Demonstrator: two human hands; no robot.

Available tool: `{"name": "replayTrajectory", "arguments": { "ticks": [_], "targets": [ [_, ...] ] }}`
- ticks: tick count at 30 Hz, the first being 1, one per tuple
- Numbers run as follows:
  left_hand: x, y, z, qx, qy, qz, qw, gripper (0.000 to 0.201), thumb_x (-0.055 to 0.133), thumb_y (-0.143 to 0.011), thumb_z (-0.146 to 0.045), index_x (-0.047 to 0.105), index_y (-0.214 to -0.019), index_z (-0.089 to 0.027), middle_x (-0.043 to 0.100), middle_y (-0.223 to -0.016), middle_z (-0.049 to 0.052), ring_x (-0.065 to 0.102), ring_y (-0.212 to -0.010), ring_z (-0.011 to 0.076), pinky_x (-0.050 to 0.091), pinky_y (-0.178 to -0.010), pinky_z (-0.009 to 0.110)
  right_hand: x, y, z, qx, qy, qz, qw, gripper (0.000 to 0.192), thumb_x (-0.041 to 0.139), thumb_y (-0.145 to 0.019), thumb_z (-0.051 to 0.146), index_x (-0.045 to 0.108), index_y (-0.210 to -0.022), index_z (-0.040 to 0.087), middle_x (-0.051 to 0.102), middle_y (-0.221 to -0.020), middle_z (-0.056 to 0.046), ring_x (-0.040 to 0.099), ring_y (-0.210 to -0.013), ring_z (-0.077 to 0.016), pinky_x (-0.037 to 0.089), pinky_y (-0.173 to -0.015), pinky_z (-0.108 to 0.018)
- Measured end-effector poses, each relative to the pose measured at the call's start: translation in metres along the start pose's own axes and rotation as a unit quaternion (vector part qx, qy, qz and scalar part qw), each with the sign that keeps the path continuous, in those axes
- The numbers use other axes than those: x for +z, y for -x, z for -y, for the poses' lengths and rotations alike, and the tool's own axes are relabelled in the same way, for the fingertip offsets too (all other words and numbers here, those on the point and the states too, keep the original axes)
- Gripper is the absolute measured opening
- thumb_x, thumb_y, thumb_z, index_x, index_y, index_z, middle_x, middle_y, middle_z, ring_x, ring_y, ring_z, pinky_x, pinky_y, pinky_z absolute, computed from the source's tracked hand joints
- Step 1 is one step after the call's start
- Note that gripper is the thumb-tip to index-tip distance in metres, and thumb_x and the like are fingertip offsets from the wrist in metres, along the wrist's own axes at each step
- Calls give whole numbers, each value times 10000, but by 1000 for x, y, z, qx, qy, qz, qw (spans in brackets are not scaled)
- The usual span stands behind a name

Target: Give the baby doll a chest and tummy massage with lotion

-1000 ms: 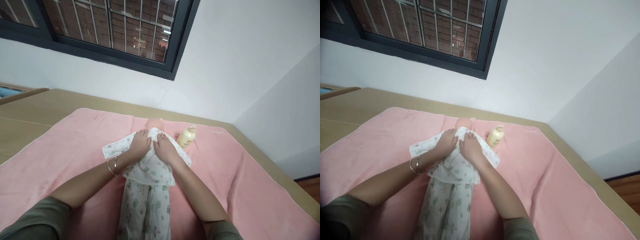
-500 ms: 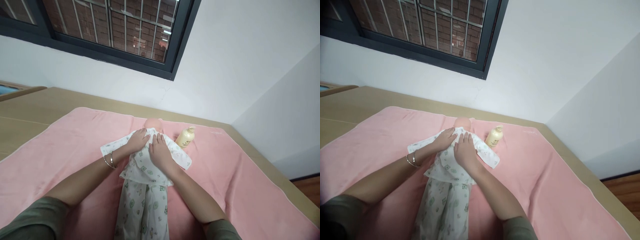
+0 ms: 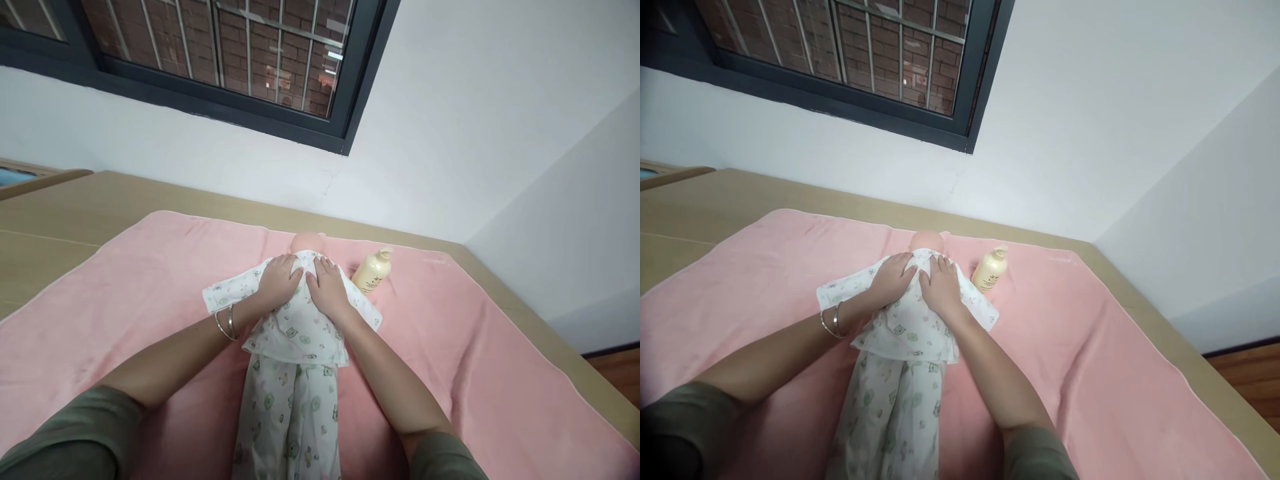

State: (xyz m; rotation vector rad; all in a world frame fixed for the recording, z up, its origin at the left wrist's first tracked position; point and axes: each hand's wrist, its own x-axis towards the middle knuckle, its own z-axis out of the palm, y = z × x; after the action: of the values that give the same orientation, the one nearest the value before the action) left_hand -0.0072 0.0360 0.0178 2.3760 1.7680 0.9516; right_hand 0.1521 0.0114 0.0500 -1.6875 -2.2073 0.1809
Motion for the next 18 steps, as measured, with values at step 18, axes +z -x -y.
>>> {"name": "replayTrajectory", "arguments": {
  "ticks": [18],
  "targets": [
    [-26, -6, -1, -3, -4, 117, 993, 336, 352, -1018, -326, 622, -1065, -132, 708, -1030, 158, 662, -1009, 289, 519, -888, 414, -18, 22, 22, -38, -10, 109, 993, 695, 455, -981, 306, 291, -1603, 45, 245, -1677, -217, 164, -1574, -362, 202, -1263, -507]
  ]
}}
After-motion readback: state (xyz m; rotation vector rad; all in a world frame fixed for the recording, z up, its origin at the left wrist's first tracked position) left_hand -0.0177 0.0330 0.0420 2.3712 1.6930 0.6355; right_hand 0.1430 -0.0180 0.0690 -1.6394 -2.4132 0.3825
